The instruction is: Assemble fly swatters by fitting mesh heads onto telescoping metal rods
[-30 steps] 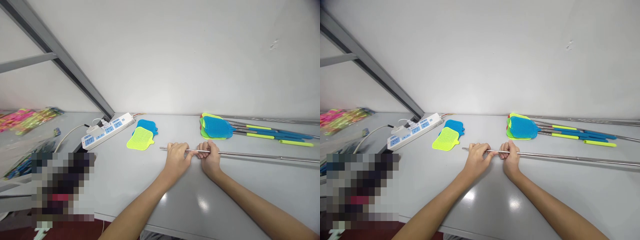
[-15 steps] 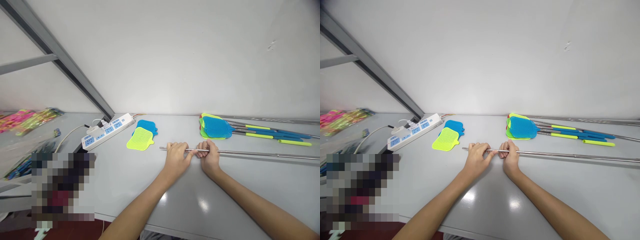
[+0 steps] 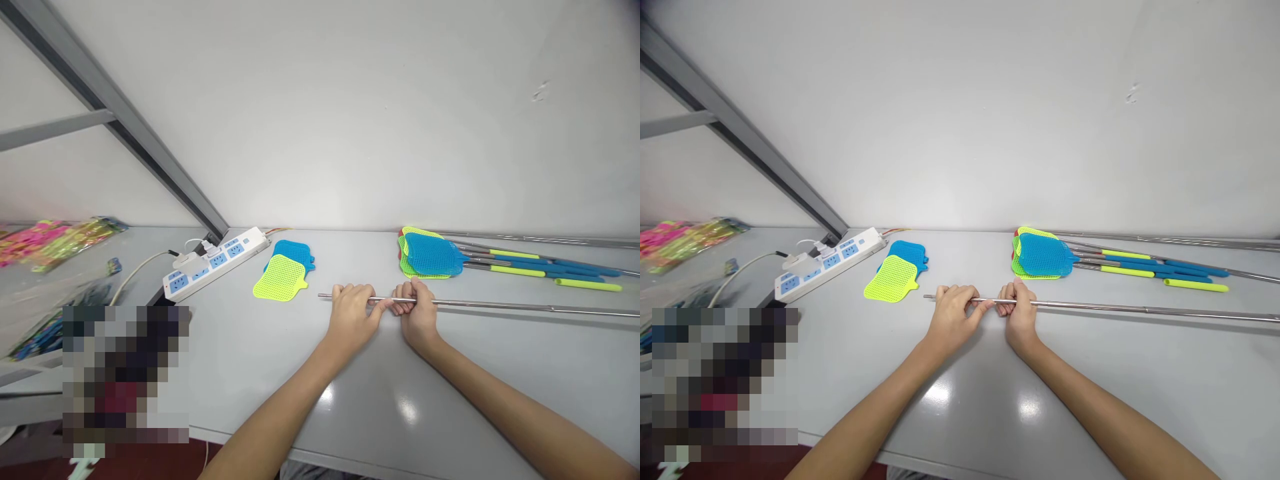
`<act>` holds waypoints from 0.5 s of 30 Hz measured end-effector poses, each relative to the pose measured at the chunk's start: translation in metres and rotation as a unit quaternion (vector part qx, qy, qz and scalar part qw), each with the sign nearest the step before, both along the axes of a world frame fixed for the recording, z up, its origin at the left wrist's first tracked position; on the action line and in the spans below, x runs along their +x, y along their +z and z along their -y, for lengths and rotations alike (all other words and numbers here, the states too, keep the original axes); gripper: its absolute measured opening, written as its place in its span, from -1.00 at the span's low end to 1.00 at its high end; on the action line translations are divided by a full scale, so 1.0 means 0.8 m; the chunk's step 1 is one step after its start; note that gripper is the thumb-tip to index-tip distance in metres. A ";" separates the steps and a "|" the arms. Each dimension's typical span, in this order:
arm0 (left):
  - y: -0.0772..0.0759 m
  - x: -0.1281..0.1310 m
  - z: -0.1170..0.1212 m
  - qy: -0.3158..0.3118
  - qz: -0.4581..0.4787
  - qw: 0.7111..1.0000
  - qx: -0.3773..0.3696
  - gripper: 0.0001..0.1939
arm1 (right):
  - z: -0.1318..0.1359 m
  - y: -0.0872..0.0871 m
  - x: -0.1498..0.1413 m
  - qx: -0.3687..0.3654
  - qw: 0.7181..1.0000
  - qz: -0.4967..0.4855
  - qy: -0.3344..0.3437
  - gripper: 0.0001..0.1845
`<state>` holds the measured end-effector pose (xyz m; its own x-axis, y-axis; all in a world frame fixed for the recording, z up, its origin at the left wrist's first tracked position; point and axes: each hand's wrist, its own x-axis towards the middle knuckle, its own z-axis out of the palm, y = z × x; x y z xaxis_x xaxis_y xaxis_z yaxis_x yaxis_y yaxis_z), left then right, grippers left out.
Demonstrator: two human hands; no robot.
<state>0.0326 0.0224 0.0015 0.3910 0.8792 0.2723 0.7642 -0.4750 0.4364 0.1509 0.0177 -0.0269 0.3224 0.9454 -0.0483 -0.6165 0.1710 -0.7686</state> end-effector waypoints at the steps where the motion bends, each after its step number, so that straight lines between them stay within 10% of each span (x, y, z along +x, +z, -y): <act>1: 0.000 0.000 0.000 0.000 -0.001 1.000 0.000 -0.66 | 0.000 0.000 0.000 -0.001 1.000 0.001 -0.001 -0.53; 15: -0.001 -0.001 -0.002 -0.003 -0.007 1.000 -0.002 -0.67 | -0.002 0.000 -0.002 -0.008 1.000 -0.001 -0.003 -0.53</act>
<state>0.0321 0.0241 0.0006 0.3998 0.8779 0.2634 0.7674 -0.4777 0.4276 0.1494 0.0193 -0.0269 0.3274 0.9427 -0.0645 -0.6170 0.1615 -0.7702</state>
